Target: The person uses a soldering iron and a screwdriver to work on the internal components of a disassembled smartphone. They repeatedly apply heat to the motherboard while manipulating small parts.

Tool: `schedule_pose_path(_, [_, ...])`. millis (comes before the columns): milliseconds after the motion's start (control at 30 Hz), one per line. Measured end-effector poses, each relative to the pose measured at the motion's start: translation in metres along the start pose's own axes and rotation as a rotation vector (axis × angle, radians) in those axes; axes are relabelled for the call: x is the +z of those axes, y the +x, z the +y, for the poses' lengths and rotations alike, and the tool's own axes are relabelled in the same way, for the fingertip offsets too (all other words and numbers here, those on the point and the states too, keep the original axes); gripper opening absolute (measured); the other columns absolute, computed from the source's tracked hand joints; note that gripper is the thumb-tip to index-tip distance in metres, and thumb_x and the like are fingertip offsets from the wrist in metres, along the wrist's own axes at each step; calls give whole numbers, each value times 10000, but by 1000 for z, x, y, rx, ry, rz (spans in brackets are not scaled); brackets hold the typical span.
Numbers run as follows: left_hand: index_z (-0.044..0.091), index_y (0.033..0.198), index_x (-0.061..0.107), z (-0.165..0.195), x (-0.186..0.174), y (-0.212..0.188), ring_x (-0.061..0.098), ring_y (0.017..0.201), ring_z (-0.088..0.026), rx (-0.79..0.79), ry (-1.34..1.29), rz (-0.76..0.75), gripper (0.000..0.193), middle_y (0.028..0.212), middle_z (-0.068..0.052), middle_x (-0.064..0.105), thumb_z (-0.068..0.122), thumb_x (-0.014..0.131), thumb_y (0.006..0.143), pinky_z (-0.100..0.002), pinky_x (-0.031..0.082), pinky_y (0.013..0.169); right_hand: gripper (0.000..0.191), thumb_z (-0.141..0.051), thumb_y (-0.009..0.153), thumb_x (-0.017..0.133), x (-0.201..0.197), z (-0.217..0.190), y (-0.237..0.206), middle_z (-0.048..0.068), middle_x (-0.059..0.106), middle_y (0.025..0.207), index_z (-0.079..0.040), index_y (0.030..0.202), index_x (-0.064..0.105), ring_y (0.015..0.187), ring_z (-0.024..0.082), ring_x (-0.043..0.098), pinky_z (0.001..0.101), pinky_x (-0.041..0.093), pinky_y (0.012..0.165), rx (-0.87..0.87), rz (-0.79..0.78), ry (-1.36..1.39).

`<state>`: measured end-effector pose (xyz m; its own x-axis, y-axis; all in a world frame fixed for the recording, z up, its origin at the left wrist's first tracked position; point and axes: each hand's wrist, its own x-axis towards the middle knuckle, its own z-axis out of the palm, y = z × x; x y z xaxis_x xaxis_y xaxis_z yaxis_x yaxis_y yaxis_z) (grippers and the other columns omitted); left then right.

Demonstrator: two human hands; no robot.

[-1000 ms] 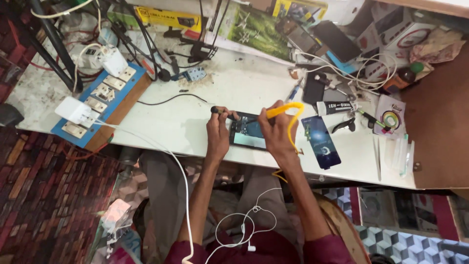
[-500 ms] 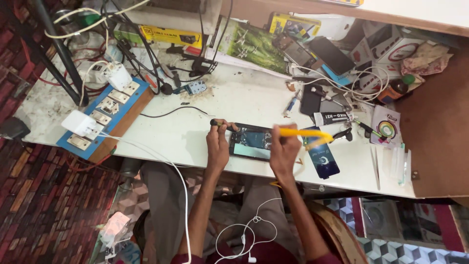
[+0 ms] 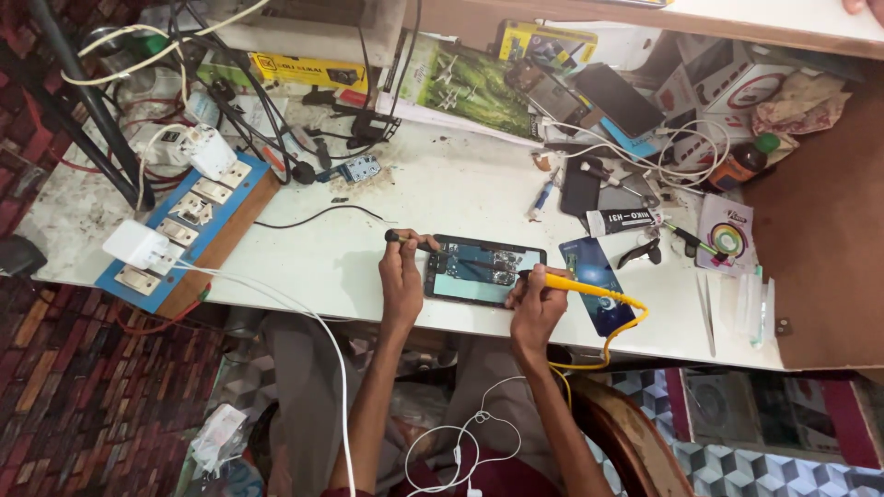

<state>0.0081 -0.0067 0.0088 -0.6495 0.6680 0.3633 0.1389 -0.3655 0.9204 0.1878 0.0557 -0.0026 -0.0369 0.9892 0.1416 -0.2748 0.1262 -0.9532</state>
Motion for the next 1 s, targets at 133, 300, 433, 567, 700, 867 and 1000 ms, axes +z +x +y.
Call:
schedule_pose_path(133, [8, 1022, 513, -1, 0, 1, 677, 913, -199, -21, -8, 8, 329, 883, -119, 705, 301, 416, 1133, -363, 524, 933, 232, -260, 1096, 515, 0, -2, 1, 37, 526, 673, -52, 1015, 452, 511, 104, 513, 244, 412, 471, 1, -18, -36])
schedule_pose_path(300, [12, 1012, 512, -2, 0, 0, 676, 923, -199, -22, 14, 12, 335, 883, -117, 706, 306, 409, 1135, -366, 517, 946, 231, -261, 1088, 512, 0, -2, 2, 33, 530, 664, -56, 1005, 445, 503, 101, 513, 243, 416, 458, 22, -44, -28])
schedule_pose_path(433, [14, 1011, 514, -4, 0, 1, 678, 929, -200, -7, -2, 14, 343, 884, -115, 706, 316, 412, 1136, -368, 524, 959, 237, -265, 1088, 510, 0, -2, 2, 33, 526, 661, -56, 996, 448, 501, 100, 509, 249, 424, 450, 32, -36, -33])
schedule_pose_path(567, [12, 1017, 515, -5, 0, 0, 680, 936, -204, -6, -4, 9, 345, 883, -116, 704, 320, 413, 1135, -372, 523, 961, 240, -268, 1086, 510, 0, -4, 1, 33, 523, 655, -52, 995, 455, 496, 101, 499, 256, 435, 450, 36, -39, -30])
schedule_pose_path(700, [15, 1024, 515, -3, 1, 0, 677, 927, -203, -6, 4, 12, 340, 887, -111, 700, 322, 412, 1129, -374, 523, 938, 272, -275, 1097, 501, -1, -6, 2, 37, 515, 635, -36, 972, 466, 498, 107, 507, 260, 430, 451, 59, -42, -37])
schedule_pose_path(867, [19, 1021, 520, -4, 0, -1, 680, 962, -200, -15, 1, 5, 354, 892, -115, 704, 337, 413, 1136, -376, 511, 986, 267, -281, 1076, 512, -2, 0, 2, 34, 510, 625, -43, 970, 456, 488, 109, 495, 263, 432, 443, 47, -29, -18])
schedule_pose_path(1000, [11, 1020, 536, -8, -2, -3, 661, 946, -203, -80, 30, 24, 309, 910, -107, 712, 278, 421, 1125, -369, 505, 951, 285, -276, 1085, 521, -4, 6, 1, 37, 532, 639, -25, 957, 478, 503, 113, 514, 268, 440, 460, 60, -18, -58])
